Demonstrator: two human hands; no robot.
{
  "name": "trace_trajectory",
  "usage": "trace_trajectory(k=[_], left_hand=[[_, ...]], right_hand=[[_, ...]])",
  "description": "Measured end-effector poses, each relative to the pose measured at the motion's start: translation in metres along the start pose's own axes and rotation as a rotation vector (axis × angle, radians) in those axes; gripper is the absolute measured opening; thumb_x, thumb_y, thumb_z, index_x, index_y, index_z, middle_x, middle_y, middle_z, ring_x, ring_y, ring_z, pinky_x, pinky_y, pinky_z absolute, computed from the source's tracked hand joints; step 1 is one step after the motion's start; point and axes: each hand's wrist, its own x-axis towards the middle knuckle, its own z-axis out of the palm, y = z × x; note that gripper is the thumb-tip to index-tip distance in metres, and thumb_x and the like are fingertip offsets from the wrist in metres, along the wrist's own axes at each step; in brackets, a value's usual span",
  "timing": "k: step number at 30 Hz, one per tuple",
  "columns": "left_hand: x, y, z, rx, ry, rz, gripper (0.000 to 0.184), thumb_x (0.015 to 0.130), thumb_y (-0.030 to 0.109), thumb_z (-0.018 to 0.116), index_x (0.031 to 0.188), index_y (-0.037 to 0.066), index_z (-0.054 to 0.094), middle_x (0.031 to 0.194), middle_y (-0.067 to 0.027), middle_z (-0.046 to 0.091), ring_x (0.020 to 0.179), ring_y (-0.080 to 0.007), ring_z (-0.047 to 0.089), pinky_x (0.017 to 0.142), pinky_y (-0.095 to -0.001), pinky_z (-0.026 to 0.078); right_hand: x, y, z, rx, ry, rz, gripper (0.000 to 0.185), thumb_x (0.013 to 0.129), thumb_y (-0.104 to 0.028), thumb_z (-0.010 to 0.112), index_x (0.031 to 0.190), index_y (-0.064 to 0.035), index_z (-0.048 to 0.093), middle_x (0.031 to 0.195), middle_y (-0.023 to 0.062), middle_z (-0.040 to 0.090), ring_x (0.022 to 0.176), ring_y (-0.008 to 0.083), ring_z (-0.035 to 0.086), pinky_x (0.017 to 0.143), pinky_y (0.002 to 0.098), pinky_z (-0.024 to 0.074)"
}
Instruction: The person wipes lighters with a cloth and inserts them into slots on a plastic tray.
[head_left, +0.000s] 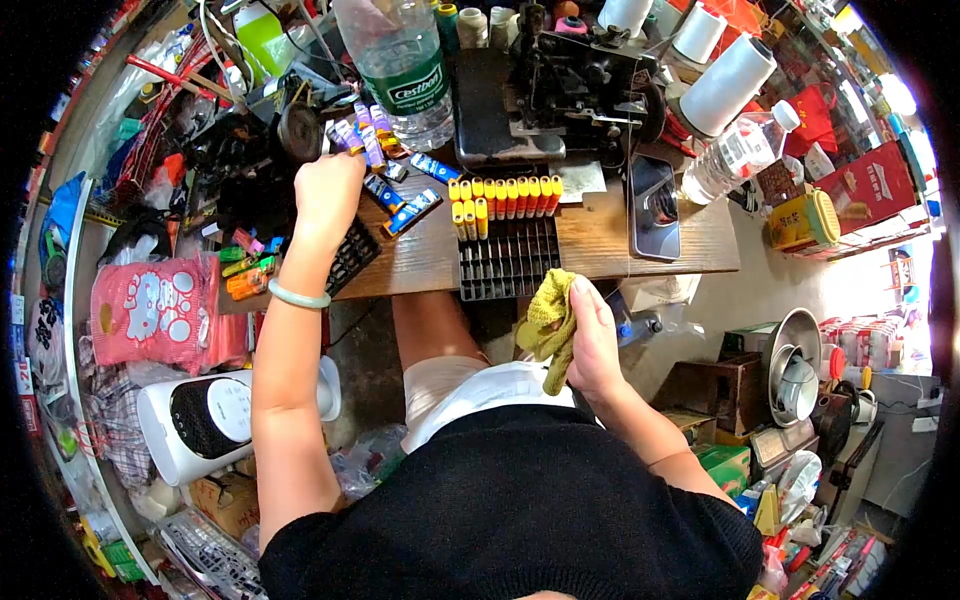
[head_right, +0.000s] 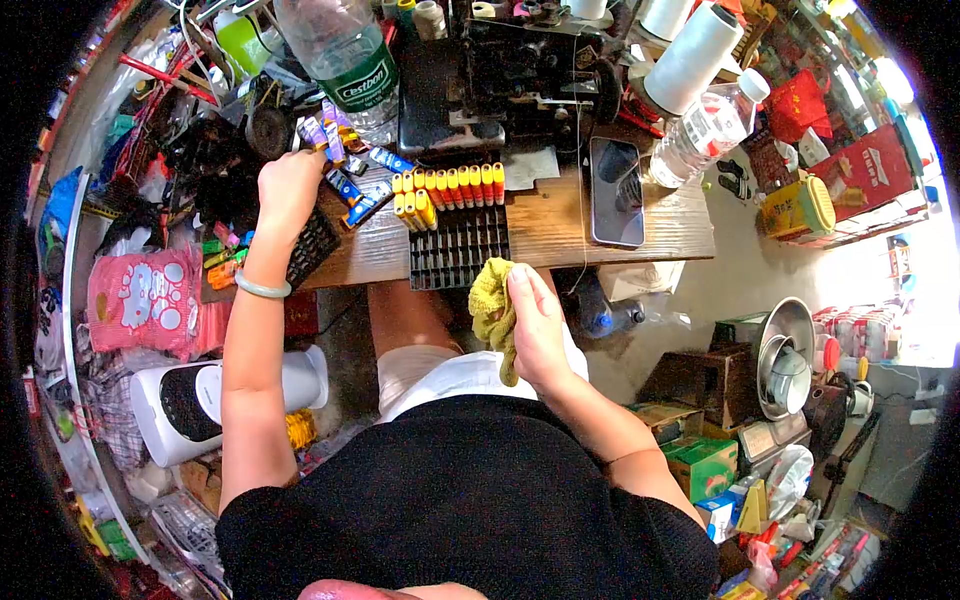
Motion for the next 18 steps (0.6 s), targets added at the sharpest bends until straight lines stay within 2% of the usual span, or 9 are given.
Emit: trace_trajectory(k=[3,7,9,10,12,14,15,16,18], left_hand=[[-0.009,0.004,0.002,0.021,0.137,-0.017,0.008,0.088,0.015,0.061,0.088,0.010,0.066,0.078,-0.0071,0.069,0.077,-0.0256,0.071,0.062,-0.0384,0.056],[-0.019,0.010,-0.011,-0.054,0.164,-0.065,0.010,0.092,0.019,0.061,0.094,0.010,0.067,0.085,-0.0055,0.072,0.080,-0.0252,0.071,0.063,-0.0382,0.056],[-0.030,0.019,-0.026,-0.264,0.269,-0.286,0.010,0.093,0.012,0.062,0.100,0.008,0.067,0.094,-0.0079,0.073,0.085,-0.0240,0.073,0.069,-0.0353,0.057],[-0.036,0.024,-0.038,-0.264,0.269,-0.286,0.010,0.093,0.012,0.062,0.100,0.008,0.067,0.094,-0.0079,0.073,0.085,-0.0240,0.073,0.069,-0.0353,0.057],[-0.047,0.032,-0.056,-0.889,0.383,-0.535,0.016,0.101,0.009,0.055,0.112,0.004,0.065,0.104,-0.0118,0.074,0.094,-0.0174,0.072,0.077,-0.0320,0.056],[-0.063,0.039,-0.054,-1.462,0.516,-0.535,0.019,0.104,0.008,0.052,0.117,-0.003,0.059,0.114,-0.0168,0.071,0.104,-0.0163,0.068,0.087,-0.0297,0.054],[-0.072,0.046,-0.058,-1.687,0.480,-0.521,0.022,0.104,0.010,0.051,0.120,-0.005,0.055,0.121,-0.0200,0.067,0.111,-0.0201,0.065,0.093,-0.0303,0.053],[-0.071,0.047,-0.066,-1.657,0.471,-0.508,0.021,0.105,0.012,0.050,0.120,-0.003,0.054,0.119,-0.0217,0.068,0.107,-0.0220,0.068,0.093,-0.0324,0.055],[-0.097,0.077,-0.087,-2.032,0.294,-0.509,0.021,0.106,0.014,0.049,0.120,-0.001,0.054,0.118,-0.0217,0.068,0.103,-0.0233,0.070,0.089,-0.0339,0.058]], right_hand=[[-0.003,-0.002,0.001,-0.039,-0.012,0.005,0.031,0.108,-0.031,0.046,0.111,-0.0041,0.062,0.095,0.0006,0.064,0.082,0.0075,0.060,0.073,0.0245,0.0510],[-0.003,0.003,0.000,-0.054,-0.041,0.008,0.034,0.109,-0.032,0.045,0.108,-0.0037,0.063,0.092,0.0006,0.065,0.080,0.0075,0.060,0.071,0.0242,0.0508],[-0.005,0.001,0.004,-0.071,-0.058,0.006,0.034,0.109,-0.032,0.045,0.109,-0.0037,0.063,0.091,0.0002,0.065,0.079,0.0072,0.060,0.071,0.0241,0.0506],[-0.006,0.001,0.004,-0.085,-0.074,0.001,0.034,0.109,-0.032,0.045,0.110,-0.0036,0.064,0.089,-0.0003,0.065,0.078,0.0068,0.060,0.072,0.0240,0.0504],[-0.007,0.005,0.003,-0.104,-0.063,-0.030,0.031,0.107,-0.028,0.051,0.112,-0.0015,0.065,0.098,0.0015,0.061,0.085,0.0076,0.056,0.077,0.0236,0.0477],[-0.006,0.005,0.002,-0.474,-0.135,-0.459,0.027,0.103,-0.023,0.058,0.113,0.0008,0.066,0.108,0.0031,0.053,0.093,0.0093,0.050,0.083,0.0240,0.0438],[-0.009,0.003,0.003,-0.438,-0.146,-0.426,0.026,0.101,-0.021,0.062,0.113,0.0021,0.067,0.112,0.0042,0.045,0.098,0.0115,0.046,0.085,0.0243,0.0413],[-0.008,0.002,0.005,-0.437,-0.146,-0.425,0.026,0.101,-0.021,0.062,0.113,0.0021,0.067,0.112,0.0042,0.045,0.098,0.0115,0.046,0.085,0.0243,0.0413],[-0.008,0.002,0.006,-0.458,-0.178,-0.544,0.026,0.101,-0.021,0.061,0.114,0.0012,0.067,0.109,0.0038,0.046,0.098,0.0117,0.047,0.085,0.0244,0.0416]])
